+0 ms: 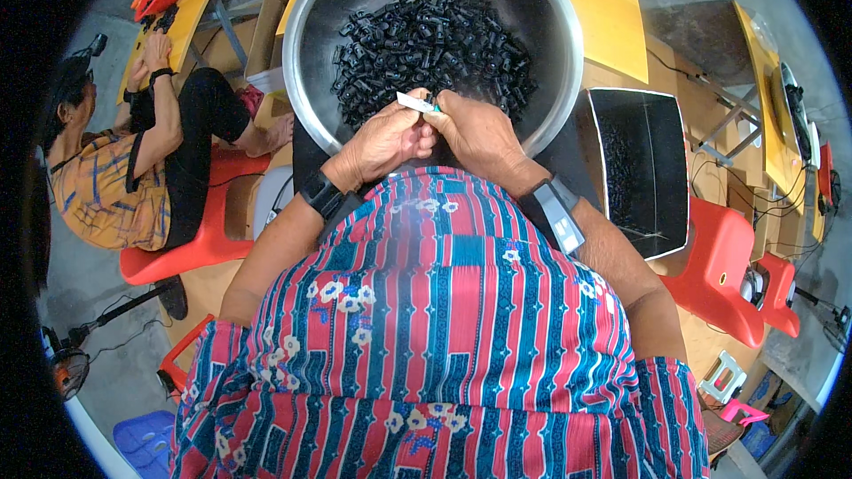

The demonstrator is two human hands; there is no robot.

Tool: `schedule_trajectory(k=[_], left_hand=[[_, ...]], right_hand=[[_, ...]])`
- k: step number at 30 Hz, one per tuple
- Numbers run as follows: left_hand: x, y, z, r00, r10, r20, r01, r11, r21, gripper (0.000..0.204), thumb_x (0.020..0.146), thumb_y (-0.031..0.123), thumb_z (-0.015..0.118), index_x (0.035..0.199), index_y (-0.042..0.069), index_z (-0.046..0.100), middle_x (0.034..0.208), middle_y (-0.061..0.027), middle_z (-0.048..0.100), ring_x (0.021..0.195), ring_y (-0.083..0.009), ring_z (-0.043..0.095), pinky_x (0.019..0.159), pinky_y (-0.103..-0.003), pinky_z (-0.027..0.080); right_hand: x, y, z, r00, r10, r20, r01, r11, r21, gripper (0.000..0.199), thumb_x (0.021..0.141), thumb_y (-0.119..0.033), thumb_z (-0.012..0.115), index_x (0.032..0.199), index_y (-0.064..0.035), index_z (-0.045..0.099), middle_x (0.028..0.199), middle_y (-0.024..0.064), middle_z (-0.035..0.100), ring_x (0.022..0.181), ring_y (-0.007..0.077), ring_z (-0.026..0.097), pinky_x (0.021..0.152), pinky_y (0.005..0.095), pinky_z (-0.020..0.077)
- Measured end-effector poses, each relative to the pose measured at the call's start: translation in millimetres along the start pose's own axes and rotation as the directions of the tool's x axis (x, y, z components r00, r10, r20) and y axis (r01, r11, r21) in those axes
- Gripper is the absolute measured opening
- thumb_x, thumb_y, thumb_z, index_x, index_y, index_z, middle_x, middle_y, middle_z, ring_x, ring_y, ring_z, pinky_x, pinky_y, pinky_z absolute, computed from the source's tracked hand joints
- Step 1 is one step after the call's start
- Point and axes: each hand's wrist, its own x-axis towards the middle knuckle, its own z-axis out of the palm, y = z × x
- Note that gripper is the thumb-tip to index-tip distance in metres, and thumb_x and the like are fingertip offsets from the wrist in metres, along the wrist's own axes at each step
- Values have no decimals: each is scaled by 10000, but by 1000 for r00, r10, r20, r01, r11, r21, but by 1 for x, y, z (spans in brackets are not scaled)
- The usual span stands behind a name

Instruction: Scrape or clean flashes from small black plastic/rubber components using a small blade.

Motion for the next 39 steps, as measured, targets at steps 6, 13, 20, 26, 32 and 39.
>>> schedule_trajectory(k=[6, 13, 20, 26, 32, 39], left_hand=[[-1, -3, 1, 1000, 9, -11, -9, 1000, -5, 166, 1012, 263, 404, 1080, 130, 475, 860, -2, 486, 760, -119, 474, 682, -271, 413], [-2, 1, 4, 1000, 26, 9, -26, 1000, 6, 165, 1006, 272, 419, 1068, 130, 478, 847, 9, 477, 751, -110, 469, 686, -269, 412], [-2, 1, 5, 1000, 24, 20, -25, 998, 51, 170, 1005, 274, 420, 1093, 134, 455, 853, 8, 449, 750, -110, 439, 684, -273, 398], [-2, -2, 2, 999, 33, 34, -34, 998, 44, 185, 1007, 269, 414, 1130, 136, 450, 853, -4, 445, 752, -126, 439, 690, -286, 400], [-1, -1, 6, 999, 34, 6, -34, 999, 28, 194, 1011, 253, 397, 1145, 119, 441, 855, -18, 450, 771, -141, 467, 709, -305, 424], [2, -2, 3, 999, 25, -34, -19, 986, 169, 203, 1018, 258, 376, 1111, 95, 451, 854, -23, 474, 759, -141, 487, 705, -304, 445]], right_hand=[[-1, 3, -2, 1000, -18, 12, 17, 999, 51, 268, 967, -274, 464, 857, -33, 505, 744, 189, 556, 731, 398, 559, 631, 450, 424], [-2, 0, -5, 998, -62, 17, 61, 997, 51, 276, 969, -284, 460, 862, -34, 509, 745, 180, 555, 726, 389, 558, 635, 444, 426], [-2, 3, -3, 997, -72, 11, 71, 995, 71, 270, 966, -274, 469, 857, -31, 512, 743, 179, 554, 722, 382, 559, 632, 439, 424], [-2, 5, -1, 999, -52, 16, 50, 996, 67, 253, 963, -254, 475, 848, -32, 515, 732, 175, 553, 707, 376, 560, 628, 435, 422], [-1, 3, -1, 999, -11, 31, 10, 1000, 7, 268, 971, -276, 457, 864, -37, 517, 735, 173, 561, 715, 376, 567, 632, 443, 426], [1, 0, -3, 999, 44, 27, -44, 999, 17, 291, 974, -297, 455, 867, -34, 516, 749, 187, 564, 733, 387, 568, 639, 447, 428]])
